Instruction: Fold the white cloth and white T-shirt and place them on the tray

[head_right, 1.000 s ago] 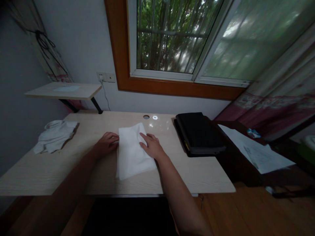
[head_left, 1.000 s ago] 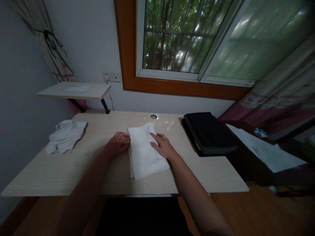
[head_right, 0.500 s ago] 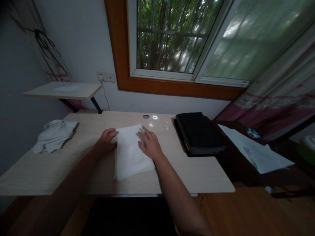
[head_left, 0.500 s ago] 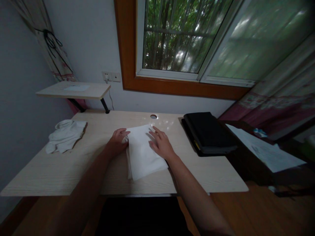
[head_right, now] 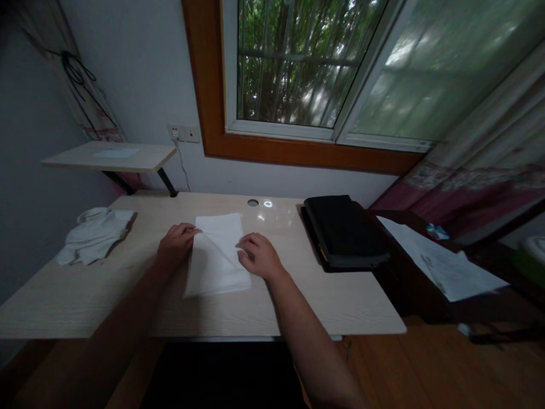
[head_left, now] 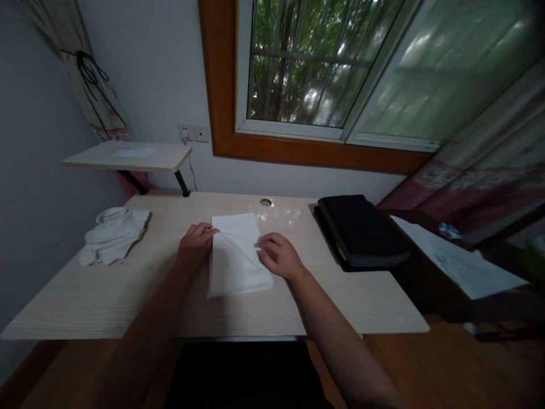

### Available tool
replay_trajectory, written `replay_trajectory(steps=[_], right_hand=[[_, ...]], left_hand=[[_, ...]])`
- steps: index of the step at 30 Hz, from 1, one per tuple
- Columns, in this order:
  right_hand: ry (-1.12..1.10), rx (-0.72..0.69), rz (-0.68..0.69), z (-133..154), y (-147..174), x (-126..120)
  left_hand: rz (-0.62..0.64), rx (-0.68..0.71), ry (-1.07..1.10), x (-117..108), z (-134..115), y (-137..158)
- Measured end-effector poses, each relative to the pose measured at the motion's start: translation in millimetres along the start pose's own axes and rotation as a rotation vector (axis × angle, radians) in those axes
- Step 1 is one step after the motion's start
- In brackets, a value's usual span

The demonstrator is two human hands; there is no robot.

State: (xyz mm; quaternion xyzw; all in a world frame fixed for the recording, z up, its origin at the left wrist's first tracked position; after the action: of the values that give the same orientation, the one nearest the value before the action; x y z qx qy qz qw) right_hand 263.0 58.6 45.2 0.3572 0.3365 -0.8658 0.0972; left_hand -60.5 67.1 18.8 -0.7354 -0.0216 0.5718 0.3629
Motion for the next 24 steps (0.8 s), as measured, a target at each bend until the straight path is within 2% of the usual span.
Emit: replay_trajectory(steps=[4, 7, 11, 15, 19, 22, 24], right_hand=[[0.017, -0.088, 0.02, 12, 1, 5], [0.05, -0.186, 0.092, 30, 2, 19], [0.156, -0.294, 0.173, 49, 3, 43], [0.254, -0.321, 0.198, 49, 4, 55], [0.169, -0.217, 0.115, 39, 5, 50], [0.018, -0.043, -0.01, 31, 5, 42], [-0.096, 0.116, -0.14, 25, 5, 36]], left_hand=[[-0.085, -0.177, -0.024, -3, 9, 4], [-0.137, -0.256, -0.016, -4, 13, 6], [-0.132, -0.263, 0.013, 0, 18, 7], [-0.124, -0.233, 0.049, 5, 23, 6], [-0.116, -0.21, 0.124, 7, 25, 6], [-0.109, -0.207, 0.154, 6, 24, 5], [-0.114, -0.209, 0.16, 5, 22, 5]])
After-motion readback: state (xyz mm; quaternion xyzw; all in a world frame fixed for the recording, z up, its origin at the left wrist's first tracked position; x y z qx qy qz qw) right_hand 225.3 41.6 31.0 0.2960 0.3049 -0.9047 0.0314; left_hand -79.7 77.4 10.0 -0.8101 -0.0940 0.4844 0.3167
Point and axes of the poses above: each hand's wrist, its own y-axis away from the middle knuckle, its own x-axis out of the palm, z = x × y, the point moved 1 cm from there along -y, towards the middle knuckle, and after that the axes turned 13 degrees about x, right-handed, at the moved point
